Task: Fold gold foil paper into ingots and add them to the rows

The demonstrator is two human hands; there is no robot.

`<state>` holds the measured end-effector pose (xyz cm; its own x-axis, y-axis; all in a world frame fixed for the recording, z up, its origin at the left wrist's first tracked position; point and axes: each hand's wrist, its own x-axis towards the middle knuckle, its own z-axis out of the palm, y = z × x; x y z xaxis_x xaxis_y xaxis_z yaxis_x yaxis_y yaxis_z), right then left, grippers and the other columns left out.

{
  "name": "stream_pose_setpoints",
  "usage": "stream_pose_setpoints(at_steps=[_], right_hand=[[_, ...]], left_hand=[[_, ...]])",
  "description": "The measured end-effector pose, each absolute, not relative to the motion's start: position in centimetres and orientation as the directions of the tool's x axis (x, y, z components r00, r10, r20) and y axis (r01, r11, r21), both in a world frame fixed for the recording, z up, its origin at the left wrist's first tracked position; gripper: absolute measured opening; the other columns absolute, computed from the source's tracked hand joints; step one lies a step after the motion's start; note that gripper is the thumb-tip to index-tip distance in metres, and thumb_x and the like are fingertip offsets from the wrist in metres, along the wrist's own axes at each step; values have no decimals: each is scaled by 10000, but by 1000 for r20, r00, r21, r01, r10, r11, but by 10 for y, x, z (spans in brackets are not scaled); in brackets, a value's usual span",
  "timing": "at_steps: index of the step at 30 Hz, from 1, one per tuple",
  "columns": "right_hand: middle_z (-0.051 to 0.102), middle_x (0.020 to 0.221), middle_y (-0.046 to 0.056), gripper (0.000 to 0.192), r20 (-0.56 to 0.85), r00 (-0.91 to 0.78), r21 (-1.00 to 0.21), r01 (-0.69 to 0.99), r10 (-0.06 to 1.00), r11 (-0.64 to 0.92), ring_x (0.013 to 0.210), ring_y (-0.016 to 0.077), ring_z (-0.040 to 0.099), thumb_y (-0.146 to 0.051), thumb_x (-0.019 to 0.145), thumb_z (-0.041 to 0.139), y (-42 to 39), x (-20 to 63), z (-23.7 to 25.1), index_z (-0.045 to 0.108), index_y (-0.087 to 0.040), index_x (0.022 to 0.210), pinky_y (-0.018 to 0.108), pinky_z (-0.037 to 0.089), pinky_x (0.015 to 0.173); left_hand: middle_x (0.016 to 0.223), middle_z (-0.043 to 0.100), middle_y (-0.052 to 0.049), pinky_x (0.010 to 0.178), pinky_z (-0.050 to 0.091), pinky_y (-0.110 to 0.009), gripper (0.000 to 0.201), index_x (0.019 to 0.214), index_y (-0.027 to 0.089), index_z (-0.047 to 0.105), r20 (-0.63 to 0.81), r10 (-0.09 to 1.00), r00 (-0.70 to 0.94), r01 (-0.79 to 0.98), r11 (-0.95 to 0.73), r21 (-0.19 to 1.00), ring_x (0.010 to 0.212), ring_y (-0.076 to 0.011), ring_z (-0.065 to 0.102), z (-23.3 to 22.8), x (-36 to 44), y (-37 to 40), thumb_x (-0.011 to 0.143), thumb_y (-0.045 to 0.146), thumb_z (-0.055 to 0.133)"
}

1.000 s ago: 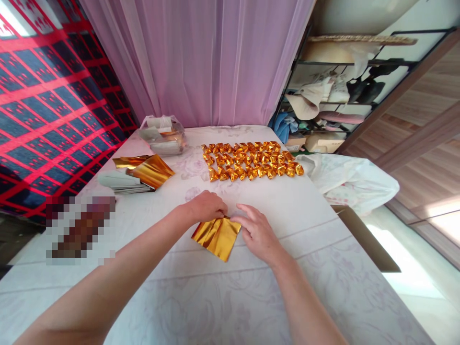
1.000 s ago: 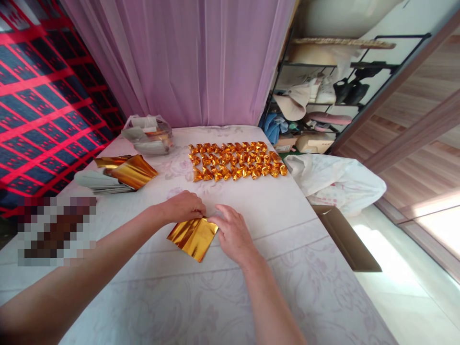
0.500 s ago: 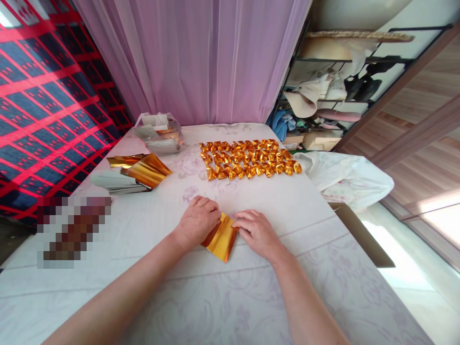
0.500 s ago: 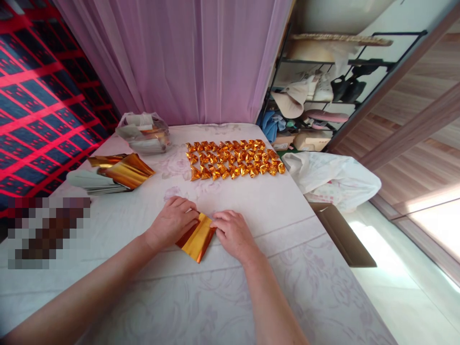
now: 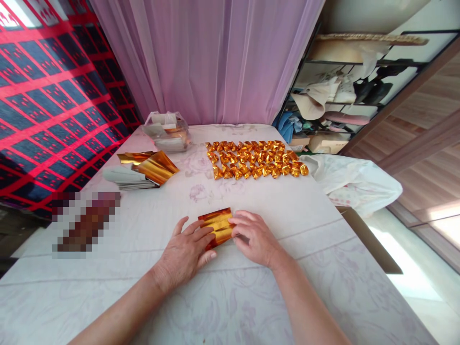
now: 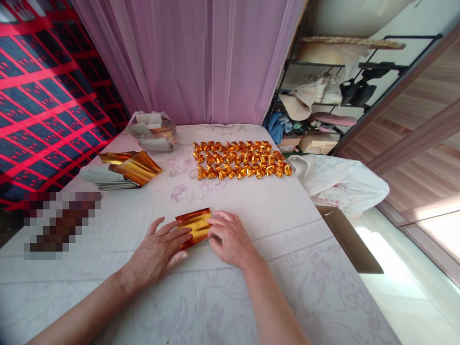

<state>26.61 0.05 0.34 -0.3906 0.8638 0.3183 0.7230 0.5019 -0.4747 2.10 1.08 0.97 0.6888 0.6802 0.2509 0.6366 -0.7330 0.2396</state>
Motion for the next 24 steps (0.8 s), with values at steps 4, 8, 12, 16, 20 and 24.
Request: stream_pose_setpoints(at_steps=[4, 8, 12, 16, 20, 24], right_hand=[[741, 1105, 27, 155, 281, -410, -504, 706, 868, 497, 1211, 265, 566, -101, 793, 605, -1, 262, 3, 676, -239, 799, 485, 425, 1008], [743, 1100, 28, 147, 273, -395, -527, 701, 877, 480, 1192, 260, 581, -107, 801, 607, -1, 262, 3, 672, -238, 805, 482, 433, 995], [743, 1106, 36, 148, 285, -374, -543, 696, 882, 471, 1181, 250, 592, -111, 794, 615, 0, 263, -2, 679, -243, 811, 466, 444, 992], [747, 1087, 33, 135, 300, -355, -565, 682, 885, 465, 1176, 245, 599, -138, 813, 615, 1, 266, -6, 684, -246, 855, 454, 457, 987], [750, 1067, 32, 122, 331, -353, -571, 664, 875, 483, 1159, 244, 609, -181, 859, 593, 2, 271, -9, 680, -244, 916, 455, 470, 976], [758, 997, 27, 82, 371, -276, -583, 674, 887, 454, 1105, 245, 627, -228, 883, 591, 3, 270, -13, 668, -247, 905, 452, 479, 951]], left_hand=[[1182, 699, -87, 1135, 199, -543, 440, 1148, 229, 695, 259, 689, 677, 652, -725, 223, 1217, -310, 532, 10, 14, 9, 937, 557, 492], [1079, 721, -68, 1021, 344, -482, 261, 1028, 226, 710, 273, 722, 635, 687, -690, 227, 1028, -262, 613, 10, 15, 2, 947, 406, 541], [992, 746, -54, 964, 377, -459, 225, 962, 214, 702, 299, 728, 617, 691, -683, 239, 897, -232, 647, 11, 19, -2, 932, 386, 562], [965, 754, -54, 962, 385, -454, 236, 952, 207, 703, 327, 727, 604, 694, -681, 234, 868, -222, 657, 12, 20, -1, 945, 372, 535], [867, 750, -30, 943, 406, -455, 276, 899, 206, 689, 313, 754, 577, 712, -652, 261, 809, -202, 663, 15, 20, 3, 989, 294, 444], [778, 721, -26, 910, 441, -467, 256, 852, 199, 655, 277, 787, 552, 739, -615, 275, 753, -206, 667, 12, 21, 8, 976, 291, 451]])
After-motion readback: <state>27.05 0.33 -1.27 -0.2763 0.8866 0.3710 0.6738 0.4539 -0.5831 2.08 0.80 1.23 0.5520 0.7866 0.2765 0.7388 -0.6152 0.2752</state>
